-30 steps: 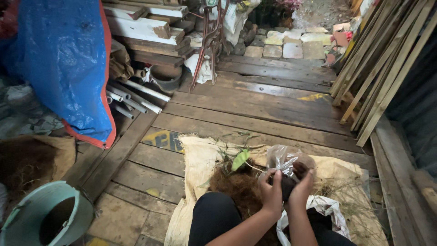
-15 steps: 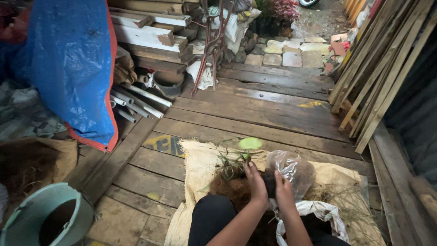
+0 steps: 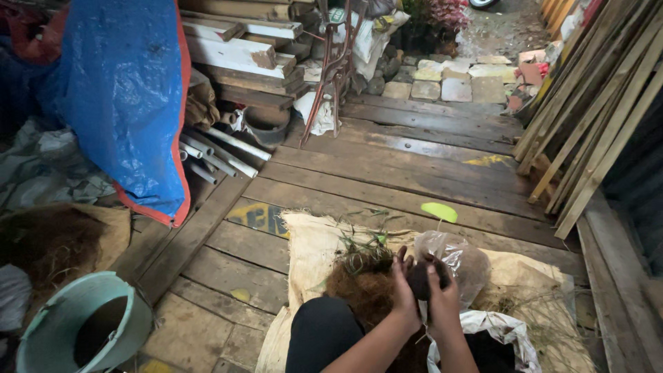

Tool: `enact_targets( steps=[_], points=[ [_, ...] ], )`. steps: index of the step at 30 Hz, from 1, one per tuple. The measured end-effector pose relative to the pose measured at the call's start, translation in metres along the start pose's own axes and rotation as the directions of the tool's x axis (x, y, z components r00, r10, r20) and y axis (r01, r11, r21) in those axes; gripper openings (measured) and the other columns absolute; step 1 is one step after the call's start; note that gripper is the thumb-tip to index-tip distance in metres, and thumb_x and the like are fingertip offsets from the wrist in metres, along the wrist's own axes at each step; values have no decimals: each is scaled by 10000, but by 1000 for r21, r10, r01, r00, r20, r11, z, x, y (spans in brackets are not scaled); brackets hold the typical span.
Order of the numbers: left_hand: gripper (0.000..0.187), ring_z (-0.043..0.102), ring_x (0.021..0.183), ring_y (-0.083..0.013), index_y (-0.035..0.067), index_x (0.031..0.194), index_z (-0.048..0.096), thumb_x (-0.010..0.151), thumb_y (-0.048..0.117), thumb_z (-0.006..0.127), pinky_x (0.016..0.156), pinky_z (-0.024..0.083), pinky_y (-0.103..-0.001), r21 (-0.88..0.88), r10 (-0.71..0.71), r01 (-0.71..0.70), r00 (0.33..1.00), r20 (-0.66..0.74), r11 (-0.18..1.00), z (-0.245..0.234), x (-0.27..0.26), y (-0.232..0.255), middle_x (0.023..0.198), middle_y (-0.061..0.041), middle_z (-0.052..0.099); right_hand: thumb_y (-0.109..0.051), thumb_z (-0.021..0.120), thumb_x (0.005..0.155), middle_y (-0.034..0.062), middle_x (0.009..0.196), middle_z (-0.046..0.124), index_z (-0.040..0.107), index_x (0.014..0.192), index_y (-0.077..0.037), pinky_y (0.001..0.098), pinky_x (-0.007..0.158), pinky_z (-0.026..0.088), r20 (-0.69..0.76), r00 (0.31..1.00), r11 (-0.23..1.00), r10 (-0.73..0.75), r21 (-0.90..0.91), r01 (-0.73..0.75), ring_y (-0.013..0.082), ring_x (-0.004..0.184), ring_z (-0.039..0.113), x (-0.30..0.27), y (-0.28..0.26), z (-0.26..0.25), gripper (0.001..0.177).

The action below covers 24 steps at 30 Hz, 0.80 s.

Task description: The person sits on a sack and packs soil around the roots of small seedlings by hand. They repeatedly scoop soil from a white sack, wrap it around the root ball, and press it to form a compact ball before placing the seedling aside.

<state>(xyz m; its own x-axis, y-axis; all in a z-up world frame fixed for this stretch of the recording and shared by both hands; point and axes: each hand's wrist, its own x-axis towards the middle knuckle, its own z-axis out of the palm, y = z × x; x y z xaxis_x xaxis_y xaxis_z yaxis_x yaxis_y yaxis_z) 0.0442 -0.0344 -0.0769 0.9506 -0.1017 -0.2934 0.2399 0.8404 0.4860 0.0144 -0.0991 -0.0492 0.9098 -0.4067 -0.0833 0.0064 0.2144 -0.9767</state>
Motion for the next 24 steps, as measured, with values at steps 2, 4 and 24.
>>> enact_targets(
  steps=[2,4,24],
  points=[
    [692,567,1341,-253,280,1560,391,976,645,326,1119,472,-410,71,-61,59,998,28,996,2,-8,9,1536,-91,507,-320,604,1000,120,1133,731,670,1234,-24,341,864,579,21,999,992,41,122,-43,213,962,716,-2,2,0,383],
    [731,459,1429,-240,296,1596,300,973,677,316,1164,413,-412,210,-36,16,995,93,977,3,-17,20,1605,-66,404,-337,595,1018,128,1098,733,687,1201,-11,343,830,589,22,997,983,74,168,-76,216,922,720,-2,1,-1,385],
    [927,553,1316,-354,317,1624,263,870,844,147,1125,424,-560,-56,-270,295,924,271,954,-3,-38,88,1543,-138,464,-332,528,1029,103,1020,746,687,1117,-20,343,826,596,-49,994,959,97,271,-80,214,908,730,-28,11,26,361]
  ],
)
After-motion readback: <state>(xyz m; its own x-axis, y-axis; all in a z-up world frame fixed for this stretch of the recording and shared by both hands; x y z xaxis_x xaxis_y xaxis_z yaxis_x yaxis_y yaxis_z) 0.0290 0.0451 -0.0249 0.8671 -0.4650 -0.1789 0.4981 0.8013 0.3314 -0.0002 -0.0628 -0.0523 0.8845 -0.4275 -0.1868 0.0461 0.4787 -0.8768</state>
